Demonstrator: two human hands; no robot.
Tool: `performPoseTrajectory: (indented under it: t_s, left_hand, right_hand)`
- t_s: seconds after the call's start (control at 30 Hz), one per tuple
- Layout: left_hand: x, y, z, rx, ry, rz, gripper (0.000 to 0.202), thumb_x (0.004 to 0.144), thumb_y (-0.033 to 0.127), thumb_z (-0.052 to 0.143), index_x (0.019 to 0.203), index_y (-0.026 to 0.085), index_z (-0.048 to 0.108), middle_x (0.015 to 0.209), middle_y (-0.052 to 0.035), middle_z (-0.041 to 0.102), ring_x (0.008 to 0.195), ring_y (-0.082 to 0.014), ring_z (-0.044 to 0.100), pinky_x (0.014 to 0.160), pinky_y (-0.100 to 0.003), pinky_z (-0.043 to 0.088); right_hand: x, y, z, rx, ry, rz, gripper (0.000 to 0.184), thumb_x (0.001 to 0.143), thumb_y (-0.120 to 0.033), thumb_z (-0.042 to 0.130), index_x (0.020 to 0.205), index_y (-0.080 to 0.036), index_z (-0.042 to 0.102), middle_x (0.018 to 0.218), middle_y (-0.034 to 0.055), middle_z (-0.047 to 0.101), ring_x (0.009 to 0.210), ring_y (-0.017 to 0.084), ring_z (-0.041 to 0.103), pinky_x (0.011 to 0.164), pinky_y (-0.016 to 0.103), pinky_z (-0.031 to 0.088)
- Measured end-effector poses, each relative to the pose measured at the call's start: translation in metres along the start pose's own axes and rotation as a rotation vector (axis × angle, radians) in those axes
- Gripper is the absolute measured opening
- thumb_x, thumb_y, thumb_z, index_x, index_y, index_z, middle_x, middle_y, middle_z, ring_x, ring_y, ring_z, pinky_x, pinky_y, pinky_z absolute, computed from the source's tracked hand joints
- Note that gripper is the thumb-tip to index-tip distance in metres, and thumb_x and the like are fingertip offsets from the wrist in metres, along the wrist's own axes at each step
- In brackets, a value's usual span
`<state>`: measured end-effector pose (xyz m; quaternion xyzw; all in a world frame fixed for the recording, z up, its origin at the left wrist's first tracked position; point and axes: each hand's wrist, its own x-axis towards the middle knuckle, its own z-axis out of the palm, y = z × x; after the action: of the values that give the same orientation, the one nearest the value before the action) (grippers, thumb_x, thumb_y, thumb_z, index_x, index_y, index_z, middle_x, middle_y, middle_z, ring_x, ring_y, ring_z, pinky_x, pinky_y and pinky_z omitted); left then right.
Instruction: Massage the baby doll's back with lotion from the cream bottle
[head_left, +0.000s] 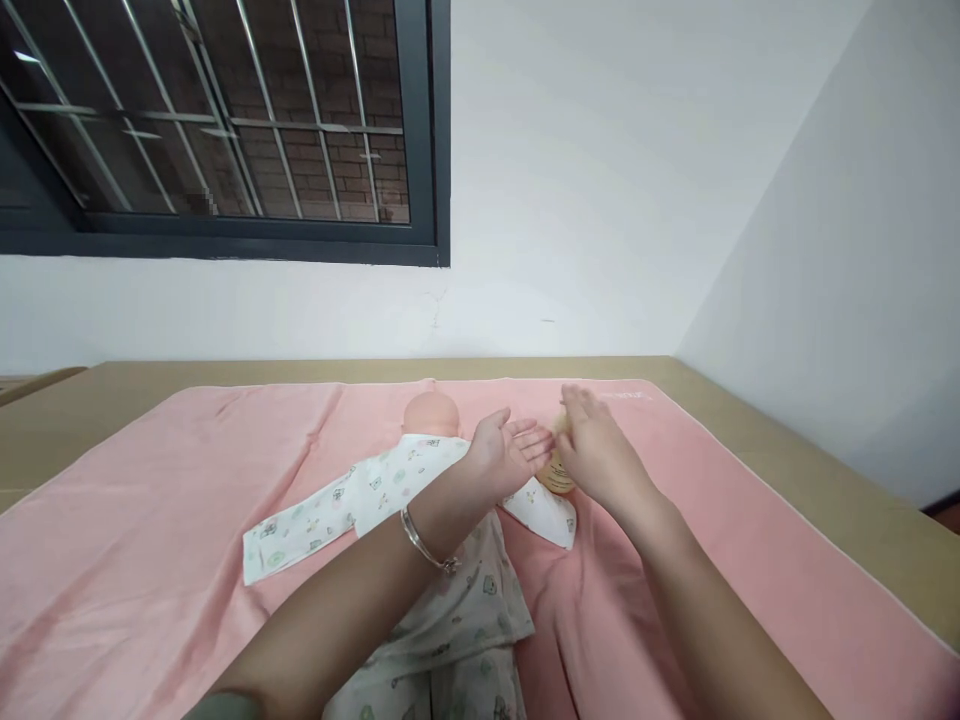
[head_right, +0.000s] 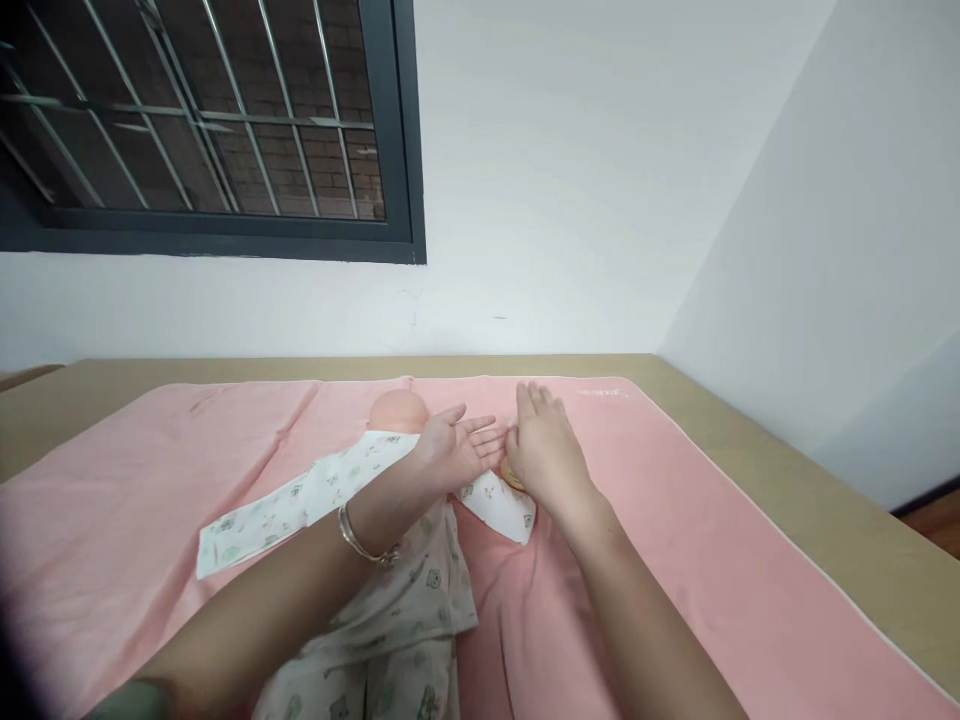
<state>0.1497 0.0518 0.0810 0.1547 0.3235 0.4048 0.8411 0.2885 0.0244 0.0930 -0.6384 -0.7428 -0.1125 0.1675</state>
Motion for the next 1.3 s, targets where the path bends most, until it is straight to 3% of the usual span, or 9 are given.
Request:
performPoseTrajectory:
  t_s: [0.2, 0.33, 0.43, 0.57, 0.8, 0.93, 1.07, 1.2, 1.3]
  left_hand:
    - [0.009, 0.004, 0.004, -0.087, -0.032, -0.004, 0.059, 0.094, 0.043, 0.037, 0.138, 0.004, 0.043, 0.131, -0.0251, 0.056, 0.112, -0.026, 0.064, 0.077, -0.03, 0.057]
    - [0.006, 0.003, 0.003, -0.092, -0.049, -0.018, 0.054, 0.095, 0.042, 0.037, 0.132, 0.004, 0.047, 0.121, -0.0237, 0.061, 0.101, -0.0262, 0.067, 0.076, -0.033, 0.057]
    - [-0.001, 0.002, 0.001, -0.107, -0.052, -0.028, 0.046, 0.096, 0.039, 0.034, 0.123, 0.006, 0.052, 0.109, -0.0207, 0.065, 0.092, -0.0247, 0.069, 0.074, -0.035, 0.057]
    - [-0.022, 0.002, -0.009, -0.122, -0.015, -0.059, 0.043, 0.097, 0.035, 0.034, 0.12, 0.005, 0.053, 0.106, -0.0204, 0.066, 0.093, -0.0245, 0.068, 0.076, -0.034, 0.056]
    - [-0.077, 0.012, -0.038, -0.121, -0.031, -0.054, 0.047, 0.09, 0.027, 0.045, 0.132, 0.006, 0.045, 0.127, -0.0229, 0.059, 0.116, -0.0296, 0.062, 0.088, -0.037, 0.052]
    - [-0.109, 0.028, -0.049, -0.204, -0.047, 0.034, 0.05, 0.085, 0.014, 0.046, 0.135, 0.01, 0.042, 0.131, -0.0206, 0.058, 0.115, -0.0271, 0.064, 0.092, -0.038, 0.052]
    - [-0.13, 0.045, -0.055, -0.271, -0.058, 0.088, 0.048, 0.086, 0.008, 0.044, 0.134, 0.009, 0.042, 0.128, -0.0188, 0.061, 0.112, -0.0243, 0.065, 0.091, -0.036, 0.054]
    - [-0.136, 0.055, -0.059, -0.287, -0.057, 0.141, 0.04, 0.089, 0.009, 0.047, 0.129, 0.009, 0.045, 0.122, -0.0173, 0.063, 0.104, -0.0229, 0.068, 0.088, -0.034, 0.055]
    - [-0.136, 0.059, -0.063, -0.298, -0.024, 0.216, 0.024, 0.091, 0.012, 0.049, 0.115, 0.014, 0.051, 0.12, -0.0159, 0.064, 0.097, -0.021, 0.07, 0.086, -0.033, 0.054]
  right_hand:
    - [0.004, -0.004, 0.008, -0.125, 0.05, -0.016, 0.045, 0.086, -0.009, 0.042, 0.13, 0.0, 0.053, 0.136, 0.0211, 0.056, 0.132, 0.029, 0.047, 0.113, 0.04, 0.029]
    - [0.01, -0.019, 0.002, -0.217, 0.054, 0.074, 0.027, 0.083, -0.007, 0.046, 0.107, -0.009, 0.059, 0.107, 0.0183, 0.069, 0.11, 0.028, 0.06, 0.097, 0.035, 0.039]
    - [0.017, -0.032, 0.0, -0.278, 0.027, 0.159, 0.021, 0.086, -0.009, 0.046, 0.103, -0.011, 0.058, 0.097, 0.018, 0.069, 0.101, 0.028, 0.063, 0.086, 0.034, 0.041]
    - [0.023, -0.046, -0.001, -0.267, 0.017, 0.263, 0.024, 0.089, -0.011, 0.042, 0.107, -0.01, 0.058, 0.101, 0.0196, 0.068, 0.105, 0.028, 0.062, 0.083, 0.036, 0.041]
    - [0.023, -0.061, -0.001, -0.321, 0.041, 0.343, 0.029, 0.088, -0.012, 0.04, 0.109, -0.009, 0.06, 0.112, 0.0244, 0.066, 0.113, 0.031, 0.058, 0.092, 0.045, 0.036]
    - [0.025, -0.06, -0.007, -0.24, -0.01, 0.383, 0.033, 0.09, -0.017, 0.038, 0.114, -0.01, 0.059, 0.119, 0.0226, 0.064, 0.119, 0.029, 0.054, 0.095, 0.049, 0.035]
    - [0.032, -0.064, -0.022, -0.104, -0.102, 0.454, 0.035, 0.091, -0.021, 0.036, 0.115, -0.013, 0.061, 0.13, 0.0197, 0.06, 0.129, 0.03, 0.047, 0.103, 0.061, 0.026]
    - [0.029, -0.092, -0.038, 0.023, 0.095, 0.428, 0.04, 0.093, -0.017, 0.025, 0.104, -0.017, 0.064, 0.117, 0.0153, 0.068, 0.115, 0.03, 0.059, 0.104, 0.065, 0.023]
    - [0.017, -0.124, -0.04, 0.272, 0.19, 0.231, 0.037, 0.095, -0.023, 0.024, 0.086, -0.021, 0.059, 0.091, 0.0086, 0.073, 0.089, 0.025, 0.068, 0.106, 0.06, 0.027]
